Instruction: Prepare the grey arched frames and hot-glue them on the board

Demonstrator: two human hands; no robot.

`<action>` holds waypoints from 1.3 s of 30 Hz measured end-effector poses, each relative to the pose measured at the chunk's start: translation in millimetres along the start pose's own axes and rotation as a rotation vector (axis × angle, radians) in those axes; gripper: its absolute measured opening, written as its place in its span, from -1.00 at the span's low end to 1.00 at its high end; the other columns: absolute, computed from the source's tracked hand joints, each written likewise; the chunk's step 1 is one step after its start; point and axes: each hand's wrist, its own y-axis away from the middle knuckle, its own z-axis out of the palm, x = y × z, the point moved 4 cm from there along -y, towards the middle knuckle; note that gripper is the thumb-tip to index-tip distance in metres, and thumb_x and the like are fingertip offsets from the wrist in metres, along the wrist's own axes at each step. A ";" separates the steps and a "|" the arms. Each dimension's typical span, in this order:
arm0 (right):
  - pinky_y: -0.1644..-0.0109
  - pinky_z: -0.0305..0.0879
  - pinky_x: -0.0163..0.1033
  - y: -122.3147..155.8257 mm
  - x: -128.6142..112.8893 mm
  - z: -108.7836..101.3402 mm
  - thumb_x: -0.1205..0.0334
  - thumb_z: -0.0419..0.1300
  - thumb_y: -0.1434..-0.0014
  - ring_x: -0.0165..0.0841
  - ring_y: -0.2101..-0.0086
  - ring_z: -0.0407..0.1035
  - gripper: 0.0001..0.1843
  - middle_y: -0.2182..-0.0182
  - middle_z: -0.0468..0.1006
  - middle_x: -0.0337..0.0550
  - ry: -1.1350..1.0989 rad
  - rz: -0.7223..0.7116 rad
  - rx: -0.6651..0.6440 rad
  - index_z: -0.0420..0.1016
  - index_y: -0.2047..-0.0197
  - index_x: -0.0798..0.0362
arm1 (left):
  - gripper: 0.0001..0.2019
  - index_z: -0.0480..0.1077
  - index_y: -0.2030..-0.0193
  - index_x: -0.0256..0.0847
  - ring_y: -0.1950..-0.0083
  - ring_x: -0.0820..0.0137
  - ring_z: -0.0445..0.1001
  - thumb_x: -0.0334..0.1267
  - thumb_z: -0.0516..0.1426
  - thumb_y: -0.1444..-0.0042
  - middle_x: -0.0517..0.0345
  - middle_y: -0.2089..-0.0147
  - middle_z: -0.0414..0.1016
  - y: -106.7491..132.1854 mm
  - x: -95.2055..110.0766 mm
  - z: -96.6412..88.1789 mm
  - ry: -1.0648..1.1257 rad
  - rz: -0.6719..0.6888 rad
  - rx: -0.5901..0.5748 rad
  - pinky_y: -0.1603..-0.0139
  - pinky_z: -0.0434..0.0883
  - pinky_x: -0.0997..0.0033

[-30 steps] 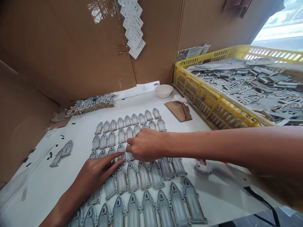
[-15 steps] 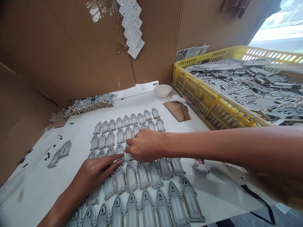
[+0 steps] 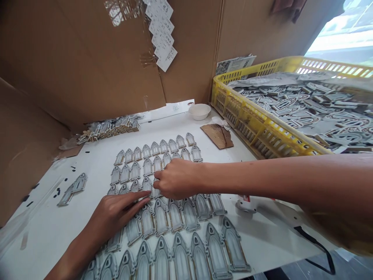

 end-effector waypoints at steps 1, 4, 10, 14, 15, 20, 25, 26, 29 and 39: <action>0.44 -0.23 -0.15 0.1 0.0 0.1 0.24 0.24 -0.55 -0.44 0.47 0.33 -0.85 0.20 0.66 -0.13 -0.002 -0.003 0.006 0.63 0.06 0.10 | -0.86 0.64 -0.11 -0.12 0.28 0.39 0.81 -0.23 0.26 -0.53 0.31 0.10 0.84 0.1 -0.2 0.2 0.001 -0.002 0.001 0.29 0.64 0.44; 0.44 -0.20 -0.16 -0.1 -0.1 0.4 0.24 0.27 -0.54 -0.45 0.49 0.31 -0.86 0.21 0.65 -0.12 -0.006 -0.006 0.013 0.62 0.07 0.10 | -0.86 0.64 -0.09 -0.12 0.25 0.38 0.82 -0.22 0.24 -0.54 0.30 0.08 0.84 -0.2 0.1 0.1 0.005 -0.005 -0.006 0.26 0.65 0.44; 0.44 -0.21 -0.13 -0.8 -0.8 -1.6 0.22 0.24 -0.56 -0.40 0.45 0.37 -0.83 0.18 0.66 -0.12 -0.007 0.012 -0.041 0.64 0.02 0.11 | -0.88 0.63 -0.08 -0.14 0.21 0.38 0.83 -0.28 0.23 -0.54 0.29 0.05 0.84 -1.6 1.9 -0.9 -0.003 0.011 -0.003 0.23 0.66 0.45; 0.45 -0.21 -0.11 -0.7 -1.0 -2.9 0.23 0.21 -0.57 -0.38 0.43 0.40 -0.81 0.16 0.66 -0.12 -0.001 0.015 -0.055 0.65 0.00 0.11 | -0.87 0.63 -0.08 -0.15 0.22 0.37 0.83 -0.26 0.23 -0.55 0.26 0.05 0.85 -0.5 1.6 0.0 -0.006 0.015 0.001 0.23 0.65 0.45; 0.45 -0.22 -0.10 -0.6 -0.9 -2.8 0.23 0.20 -0.57 -0.37 0.42 0.41 -0.80 0.16 0.66 -0.12 0.001 0.014 -0.057 0.65 -0.01 0.11 | -0.86 0.63 -0.10 -0.15 0.25 0.37 0.82 -0.25 0.24 -0.55 0.26 0.07 0.85 -0.1 1.1 0.3 -0.011 0.010 -0.002 0.26 0.64 0.44; 0.46 -0.22 -0.09 0.1 -0.6 -1.7 0.23 0.20 -0.57 -0.35 0.42 0.42 -0.81 0.15 0.66 -0.12 0.011 0.001 -0.057 0.64 -0.04 0.10 | -0.75 0.63 -0.22 -0.14 0.41 0.41 0.74 -0.15 0.25 -0.54 0.26 0.21 0.82 1.0 -2.0 0.3 -0.042 -0.022 -0.012 0.42 0.53 0.43; 0.44 -0.21 -0.10 -0.4 -1.0 -1.9 0.24 0.19 -0.58 -0.38 0.42 0.40 -0.80 0.16 0.66 -0.11 -0.001 0.019 -0.069 0.64 -0.01 0.11 | -0.77 0.67 -0.20 -0.09 0.51 0.46 0.61 -0.18 0.21 -0.56 0.33 0.40 0.67 1.2 -1.0 0.3 -0.084 0.011 -0.053 0.48 0.40 0.43; 0.44 -0.21 -0.11 -0.7 -1.1 -1.9 0.24 0.18 -0.59 -0.39 0.43 0.39 -0.80 0.16 0.66 -0.10 -0.002 0.021 -0.071 0.64 -0.01 0.12 | -0.76 0.67 -0.21 -0.09 0.53 0.47 0.58 -0.19 0.21 -0.56 0.34 0.43 0.63 1.3 -0.8 0.4 -0.098 0.014 -0.054 0.50 0.38 0.43; 0.44 -0.22 -0.11 -1.2 -1.3 -1.7 0.24 0.19 -0.58 -0.40 0.45 0.37 -0.80 0.16 0.67 -0.10 -0.003 0.019 -0.060 0.64 0.00 0.12 | -0.77 0.66 -0.20 -0.12 0.50 0.46 0.61 -0.23 0.21 -0.56 0.34 0.41 0.64 1.5 0.2 0.7 -0.101 0.024 -0.049 0.47 0.41 0.43; 0.43 -0.21 -0.14 0.2 -1.8 -1.8 0.19 0.21 -0.59 -0.38 0.43 0.43 -0.81 0.17 0.68 -0.10 -0.002 0.018 -0.041 0.62 0.00 0.10 | -0.86 0.62 -0.09 -0.21 0.35 0.42 0.76 -0.34 0.22 -0.53 0.26 0.21 0.80 -5.1 6.7 -6.6 -0.079 0.039 0.018 0.37 0.54 0.43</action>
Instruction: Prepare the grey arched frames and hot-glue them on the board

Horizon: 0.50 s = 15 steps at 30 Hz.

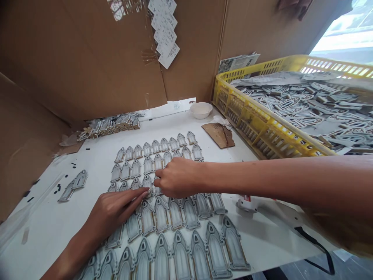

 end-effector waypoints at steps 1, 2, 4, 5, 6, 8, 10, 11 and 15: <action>0.43 -0.21 -0.14 -0.2 -0.3 -0.2 0.18 0.20 -0.60 -0.37 0.42 0.44 -0.80 0.16 0.68 -0.10 0.000 0.003 -0.008 0.62 -0.01 0.10 | -0.86 0.62 -0.08 -0.21 0.37 0.43 0.75 -0.35 0.21 -0.54 0.27 0.23 0.79 -0.8 0.5 -0.9 0.000 0.003 0.006 0.38 0.53 0.43; 0.43 -0.21 -0.14 -0.5 -0.6 -0.7 0.16 0.20 -0.61 -0.36 0.41 0.44 -0.78 0.15 0.68 -0.10 -0.001 0.005 -0.013 0.62 -0.02 0.10 | -0.87 0.62 -0.08 -0.22 0.39 0.44 0.74 -0.35 0.21 -0.54 0.28 0.25 0.78 -1.5 0.9 -1.7 0.001 0.006 0.013 0.39 0.52 0.43; 0.43 -0.20 -0.14 -1.1 -1.3 -2.0 0.12 0.18 -0.63 -0.35 0.40 0.46 -0.75 0.13 0.68 -0.09 -0.006 0.008 -0.014 0.63 -0.04 0.10 | -0.88 0.62 -0.07 -0.22 0.41 0.45 0.73 -0.35 0.22 -0.53 0.26 0.26 0.78 -1.9 1.4 -2.8 0.006 0.012 0.030 0.39 0.52 0.44; 0.43 -0.20 -0.14 -1.4 -1.7 -2.8 0.10 0.18 -0.64 -0.35 0.39 0.46 -0.73 0.13 0.68 -0.09 -0.011 0.008 -0.011 0.63 -0.05 0.10 | -0.88 0.62 -0.06 -0.23 0.41 0.44 0.73 -0.35 0.23 -0.53 0.25 0.26 0.79 -1.8 1.5 -3.1 0.011 0.015 0.038 0.38 0.53 0.45; 0.43 -0.19 -0.13 -1.8 -2.0 -3.5 0.08 0.17 -0.65 -0.34 0.38 0.47 -0.72 0.12 0.68 -0.10 -0.015 0.007 -0.007 0.63 -0.06 0.09 | -0.89 0.62 -0.05 -0.23 0.40 0.44 0.74 -0.35 0.23 -0.52 0.23 0.24 0.80 -1.5 1.6 -3.3 0.016 0.016 0.046 0.38 0.54 0.46; 0.43 -0.19 -0.13 -2.4 -2.5 -4.5 0.08 0.16 -0.66 -0.34 0.36 0.48 -0.71 0.12 0.68 -0.11 -0.020 0.005 0.003 0.63 -0.06 0.09 | -0.90 0.61 -0.05 -0.23 0.38 0.43 0.76 -0.36 0.24 -0.51 0.21 0.22 0.81 -0.8 2.1 -3.5 0.026 0.019 0.060 0.36 0.55 0.47; 0.44 -0.18 -0.12 -2.9 -2.8 -4.6 0.11 0.16 -0.66 -0.34 0.37 0.48 -0.72 0.13 0.68 -0.12 -0.020 0.000 0.016 0.62 -0.05 0.09 | -0.91 0.61 -0.04 -0.22 0.36 0.43 0.77 -0.37 0.25 -0.50 0.21 0.20 0.82 -0.4 3.2 -3.7 0.037 0.024 0.073 0.36 0.56 0.47; 0.44 -0.18 -0.12 -3.0 -2.9 -4.5 0.12 0.16 -0.65 -0.35 0.37 0.48 -0.74 0.14 0.68 -0.13 -0.020 -0.005 0.024 0.62 -0.04 0.09 | -0.91 0.60 -0.05 -0.21 0.36 0.43 0.77 -0.37 0.26 -0.50 0.22 0.20 0.82 -0.4 3.8 -3.9 0.044 0.026 0.080 0.37 0.56 0.47; 0.45 -0.18 -0.14 -2.8 -3.4 -3.7 0.13 0.22 -0.63 -0.39 0.41 0.43 -0.78 0.18 0.67 -0.14 -0.024 -0.027 0.054 0.62 0.00 0.07 | -0.91 0.60 -0.04 -0.19 0.43 0.47 0.73 -0.37 0.26 -0.49 0.25 0.23 0.82 -1.5 5.1 -4.5 0.061 0.009 0.100 0.42 0.54 0.50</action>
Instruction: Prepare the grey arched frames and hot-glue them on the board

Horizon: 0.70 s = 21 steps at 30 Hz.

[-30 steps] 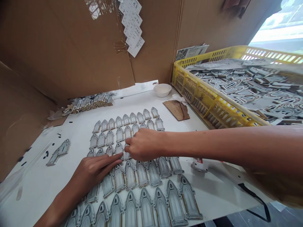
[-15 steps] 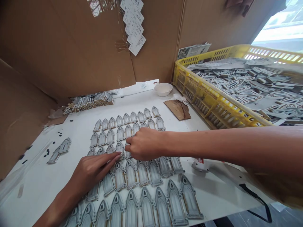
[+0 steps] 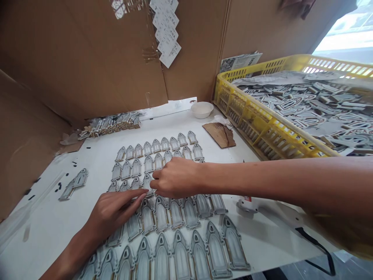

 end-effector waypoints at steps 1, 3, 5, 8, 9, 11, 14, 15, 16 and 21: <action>0.45 -0.19 -0.15 0.1 -0.1 0.2 0.13 0.22 -0.63 -0.40 0.42 0.42 -0.78 0.19 0.67 -0.15 0.001 -0.004 0.002 0.61 0.01 0.07 | -0.91 0.60 -0.04 -0.19 0.45 0.48 0.71 -0.37 0.27 -0.48 0.25 0.24 0.81 -0.3 0.1 -0.2 0.000 -0.003 0.007 0.43 0.54 0.51; 0.45 -0.22 -0.14 0.2 -0.5 -0.1 0.15 0.19 -0.64 -0.41 0.43 0.39 -0.78 0.20 0.66 -0.16 0.007 -0.011 0.006 0.61 0.01 0.06 | -0.92 0.60 -0.04 -0.20 0.48 0.49 0.68 -0.38 0.27 -0.48 0.24 0.27 0.80 -0.5 0.2 -0.7 0.001 -0.003 0.022 0.43 0.53 0.52; 0.44 -0.24 -0.12 0.4 -1.4 -1.2 0.17 0.16 -0.65 -0.42 0.45 0.35 -0.76 0.21 0.65 -0.17 0.008 -0.022 0.015 0.61 0.03 0.06 | -0.92 0.60 -0.04 -0.20 0.51 0.51 0.66 -0.38 0.28 -0.47 0.24 0.29 0.80 -0.2 -0.1 -1.3 0.006 -0.003 0.035 0.43 0.53 0.54; 0.44 -0.24 -0.12 0.9 -2.8 -4.0 0.19 0.15 -0.64 -0.44 0.48 0.29 -0.75 0.24 0.63 -0.17 -0.006 -0.032 0.040 0.60 0.07 0.06 | -0.91 0.60 -0.05 -0.20 0.54 0.54 0.61 -0.38 0.28 -0.47 0.25 0.31 0.78 1.2 -0.9 -2.1 0.020 -0.006 0.044 0.44 0.50 0.55; 0.43 -0.24 -0.11 1.1 -3.1 -4.9 0.18 0.14 -0.64 -0.43 0.48 0.28 -0.74 0.25 0.63 -0.17 -0.014 -0.034 0.050 0.60 0.07 0.06 | -0.91 0.59 -0.05 -0.20 0.54 0.55 0.60 -0.37 0.29 -0.47 0.25 0.31 0.78 1.9 -1.1 -2.3 0.026 -0.007 0.047 0.44 0.48 0.55; 0.43 -0.23 -0.11 1.4 -3.3 -6.6 0.16 0.11 -0.65 -0.42 0.48 0.26 -0.71 0.26 0.61 -0.17 -0.031 -0.035 0.071 0.60 0.08 0.06 | -0.92 0.59 -0.05 -0.21 0.54 0.57 0.58 -0.36 0.30 -0.46 0.24 0.32 0.77 3.3 -1.3 -2.2 0.041 -0.008 0.052 0.43 0.46 0.55; 0.43 -0.23 -0.11 1.4 -3.0 -7.8 0.15 0.08 -0.65 -0.40 0.47 0.24 -0.68 0.27 0.61 -0.16 -0.044 -0.031 0.087 0.60 0.08 0.06 | -0.90 0.58 -0.04 -0.22 0.56 0.59 0.51 -0.37 0.32 -0.44 0.28 0.36 0.72 5.1 -1.3 -1.0 0.056 -0.007 0.056 0.44 0.41 0.55; 0.43 -0.23 -0.11 1.3 -2.9 -7.8 0.15 0.09 -0.65 -0.40 0.47 0.25 -0.68 0.27 0.60 -0.17 -0.041 -0.029 0.084 0.60 0.09 0.06 | -0.90 0.58 -0.04 -0.21 0.57 0.60 0.47 -0.38 0.33 -0.44 0.31 0.38 0.69 5.5 -1.3 -0.5 0.055 -0.010 0.056 0.45 0.39 0.54; 0.43 -0.23 -0.11 1.1 -2.7 -7.7 0.16 0.09 -0.64 -0.40 0.46 0.25 -0.69 0.27 0.60 -0.17 -0.037 -0.027 0.079 0.60 0.09 0.06 | -0.90 0.58 -0.04 -0.20 0.59 0.60 0.43 -0.38 0.33 -0.43 0.35 0.42 0.65 5.9 -1.5 0.1 0.051 -0.015 0.054 0.46 0.37 0.53; 0.43 -0.22 -0.12 1.1 -3.4 -7.9 0.19 0.11 -0.61 -0.39 0.46 0.28 -0.72 0.28 0.58 -0.18 -0.026 -0.040 0.072 0.58 0.12 0.05 | -0.92 0.58 -0.01 -0.15 0.62 0.59 0.27 -0.35 0.34 -0.43 0.49 0.57 0.36 7.3 -3.7 0.2 0.035 -0.051 0.065 0.50 0.29 0.51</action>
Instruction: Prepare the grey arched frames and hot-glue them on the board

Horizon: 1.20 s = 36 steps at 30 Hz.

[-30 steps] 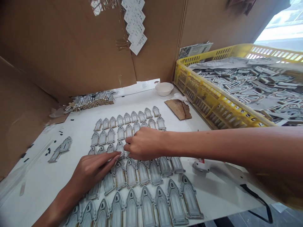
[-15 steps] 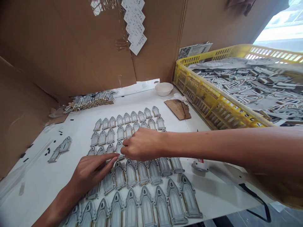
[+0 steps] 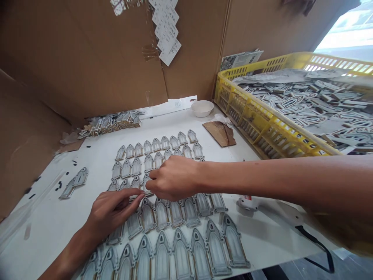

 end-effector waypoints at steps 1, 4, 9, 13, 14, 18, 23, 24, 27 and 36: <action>0.43 -0.23 -0.12 0.0 -0.1 -0.3 0.18 0.09 -0.62 -0.39 0.46 0.28 -0.71 0.29 0.58 -0.18 -0.004 0.003 0.010 0.58 0.13 0.05 | -0.92 0.58 -0.01 -0.14 0.62 0.59 0.26 -0.35 0.34 -0.43 0.51 0.58 0.32 0.1 -0.3 -0.3 0.001 -0.001 0.001 0.50 0.28 0.51; 0.42 -0.23 -0.12 -0.1 -0.2 -1.5 0.15 0.07 -0.64 -0.39 0.45 0.29 -0.68 0.28 0.60 -0.16 -0.021 0.015 0.051 0.58 0.10 0.06 | -0.91 0.57 0.00 -0.14 0.62 0.59 0.26 -0.36 0.34 -0.42 0.50 0.57 0.34 0.2 -0.5 -0.9 0.011 0.005 0.003 0.51 0.27 0.51; 0.42 -0.22 -0.13 -0.1 -1.5 -2.6 0.14 0.07 -0.65 -0.38 0.43 0.32 -0.71 0.19 0.65 -0.11 -0.031 0.015 0.056 0.58 -0.01 0.07 | -0.90 0.56 -0.02 -0.17 0.60 0.62 0.31 -0.37 0.33 -0.43 0.42 0.47 0.55 0.1 -0.1 0.1 0.024 0.013 -0.011 0.48 0.29 0.52; 0.43 -0.21 -0.12 0.1 -2.4 -3.6 0.17 0.04 -0.65 -0.37 0.42 0.31 -0.70 0.20 0.64 -0.13 -0.024 0.002 0.057 0.57 0.01 0.06 | -0.90 0.55 -0.03 -0.18 0.60 0.60 0.26 -0.35 0.32 -0.44 0.46 0.51 0.44 -0.7 -0.1 1.0 0.030 0.015 -0.028 0.48 0.27 0.52; 0.44 -0.22 -0.12 0.0 -2.5 -3.8 0.16 0.03 -0.65 -0.37 0.42 0.30 -0.69 0.21 0.63 -0.14 -0.021 0.002 0.059 0.57 0.02 0.05 | -0.91 0.54 -0.03 -0.17 0.61 0.59 0.22 -0.35 0.31 -0.45 0.49 0.54 0.36 -1.1 -0.2 1.4 0.030 0.015 -0.036 0.50 0.25 0.52; 0.43 -0.23 -0.11 -0.8 -2.3 -3.9 0.16 0.01 -0.64 -0.37 0.44 0.27 -0.68 0.24 0.61 -0.15 -0.010 0.024 0.068 0.55 0.06 0.05 | -0.89 0.53 -0.05 -0.15 0.61 0.57 0.12 -0.37 0.29 -0.45 0.55 0.57 0.11 -1.3 -0.6 3.5 0.043 0.008 -0.059 0.54 0.19 0.52; 0.41 -0.22 -0.11 -1.4 -1.9 -1.8 0.20 0.07 -0.60 -0.39 0.44 0.27 -0.73 0.27 0.60 -0.16 -0.011 0.033 0.056 0.54 0.10 0.06 | -0.86 0.52 -0.04 -0.15 0.58 0.59 0.08 -0.42 0.29 -0.43 0.53 0.51 0.03 0.8 -2.9 2.2 0.107 -0.085 -0.004 0.52 0.19 0.57; 0.42 -0.22 -0.11 -1.3 -1.9 -1.4 0.20 0.07 -0.60 -0.38 0.44 0.27 -0.74 0.28 0.59 -0.17 -0.013 0.031 0.055 0.54 0.10 0.06 | -0.86 0.52 -0.04 -0.15 0.58 0.59 0.07 -0.43 0.29 -0.43 0.53 0.50 0.02 0.8 -2.8 1.6 0.115 -0.091 0.008 0.53 0.18 0.57; 0.42 -0.22 -0.12 -0.7 -2.3 -0.7 0.19 0.09 -0.61 -0.38 0.43 0.27 -0.74 0.30 0.58 -0.19 -0.018 0.016 0.060 0.55 0.11 0.05 | -0.85 0.51 -0.02 -0.16 0.59 0.61 0.08 -0.44 0.31 -0.41 0.54 0.50 0.01 -0.4 -1.7 -0.3 0.121 -0.076 0.045 0.53 0.17 0.58; 0.41 -0.24 -0.13 -0.2 -8.7 -5.4 0.17 0.14 -0.60 -0.40 0.44 0.20 -0.78 0.26 0.61 -0.17 -0.084 0.039 0.113 0.56 0.07 0.06 | -0.84 0.51 -0.03 -0.17 0.59 0.61 0.13 -0.45 0.31 -0.40 0.54 0.50 0.06 -2.3 -0.8 -1.3 0.115 -0.041 0.053 0.52 0.19 0.57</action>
